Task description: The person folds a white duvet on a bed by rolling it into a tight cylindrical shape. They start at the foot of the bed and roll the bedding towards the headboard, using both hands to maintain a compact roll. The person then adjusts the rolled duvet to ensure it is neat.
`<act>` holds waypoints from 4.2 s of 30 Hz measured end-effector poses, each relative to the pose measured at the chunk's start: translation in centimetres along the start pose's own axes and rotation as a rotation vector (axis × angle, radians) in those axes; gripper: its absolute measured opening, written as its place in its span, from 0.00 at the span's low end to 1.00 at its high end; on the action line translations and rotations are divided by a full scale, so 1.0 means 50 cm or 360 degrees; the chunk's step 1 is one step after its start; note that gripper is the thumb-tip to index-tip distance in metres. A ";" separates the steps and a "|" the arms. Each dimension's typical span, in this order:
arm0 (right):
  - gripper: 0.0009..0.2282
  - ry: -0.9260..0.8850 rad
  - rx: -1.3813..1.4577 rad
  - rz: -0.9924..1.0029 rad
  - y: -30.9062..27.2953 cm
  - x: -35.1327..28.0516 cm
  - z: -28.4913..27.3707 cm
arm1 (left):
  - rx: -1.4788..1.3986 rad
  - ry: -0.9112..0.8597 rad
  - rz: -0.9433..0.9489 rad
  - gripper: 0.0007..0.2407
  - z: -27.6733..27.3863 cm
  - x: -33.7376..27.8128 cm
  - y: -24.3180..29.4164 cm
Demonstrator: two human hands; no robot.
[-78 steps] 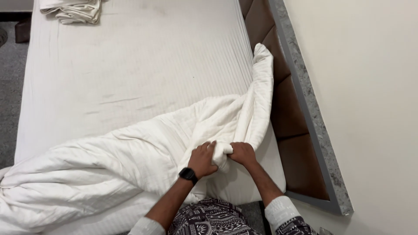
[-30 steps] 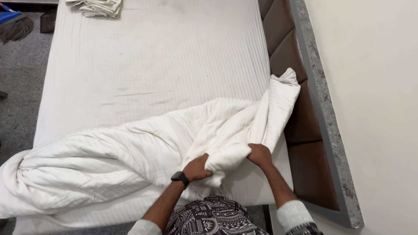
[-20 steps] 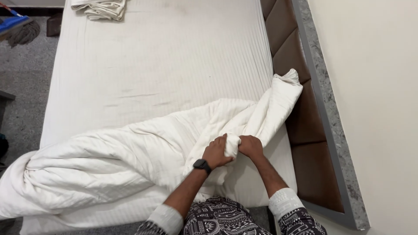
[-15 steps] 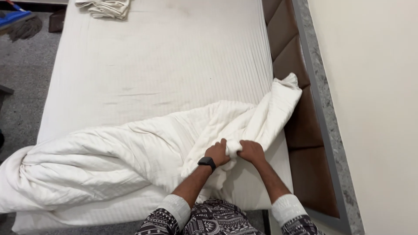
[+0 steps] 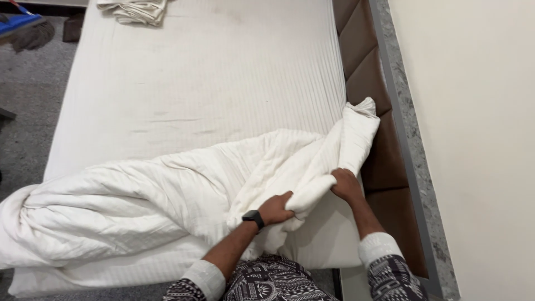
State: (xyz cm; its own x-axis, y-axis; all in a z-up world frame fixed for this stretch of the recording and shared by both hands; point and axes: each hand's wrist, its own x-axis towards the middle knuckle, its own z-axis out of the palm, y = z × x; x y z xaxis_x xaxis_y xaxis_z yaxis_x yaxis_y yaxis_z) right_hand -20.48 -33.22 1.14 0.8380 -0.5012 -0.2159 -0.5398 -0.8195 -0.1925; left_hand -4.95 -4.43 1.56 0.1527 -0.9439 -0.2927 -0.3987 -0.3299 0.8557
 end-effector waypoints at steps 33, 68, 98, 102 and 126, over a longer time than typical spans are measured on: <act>0.13 0.0151 0.0111 0.0128 -0.168 -0.064 0.010 | -0.0151 0.0006 -0.0496 0.34 -0.113 0.040 -0.062; 0.43 0.0262 -0.0416 -0.0534 -0.199 -0.063 0.024 | 0.1313 -0.0020 0.0226 0.16 -0.002 0.111 -0.013; 0.14 -0.0014 -0.0218 -0.0205 -0.193 -0.061 0.050 | 0.0693 0.0145 0.0018 0.16 0.004 0.108 -0.025; 0.14 0.0077 -0.0218 -0.0170 -0.209 -0.087 0.063 | 0.0664 0.0206 0.0163 0.16 -0.010 0.051 -0.007; 0.07 0.0150 -0.0408 -0.0308 -0.281 -0.040 0.089 | 0.1278 0.0166 -0.0080 0.21 0.032 0.156 -0.052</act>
State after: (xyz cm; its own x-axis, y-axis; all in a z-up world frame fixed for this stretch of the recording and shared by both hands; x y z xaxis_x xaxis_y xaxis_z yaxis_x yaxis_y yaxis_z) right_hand -14.93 -19.49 0.01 0.9331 -0.3434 -0.1068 -0.3423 -0.9391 0.0287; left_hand -4.18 -10.95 -3.65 0.2553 -0.9347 -0.2473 -0.9105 -0.3184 0.2637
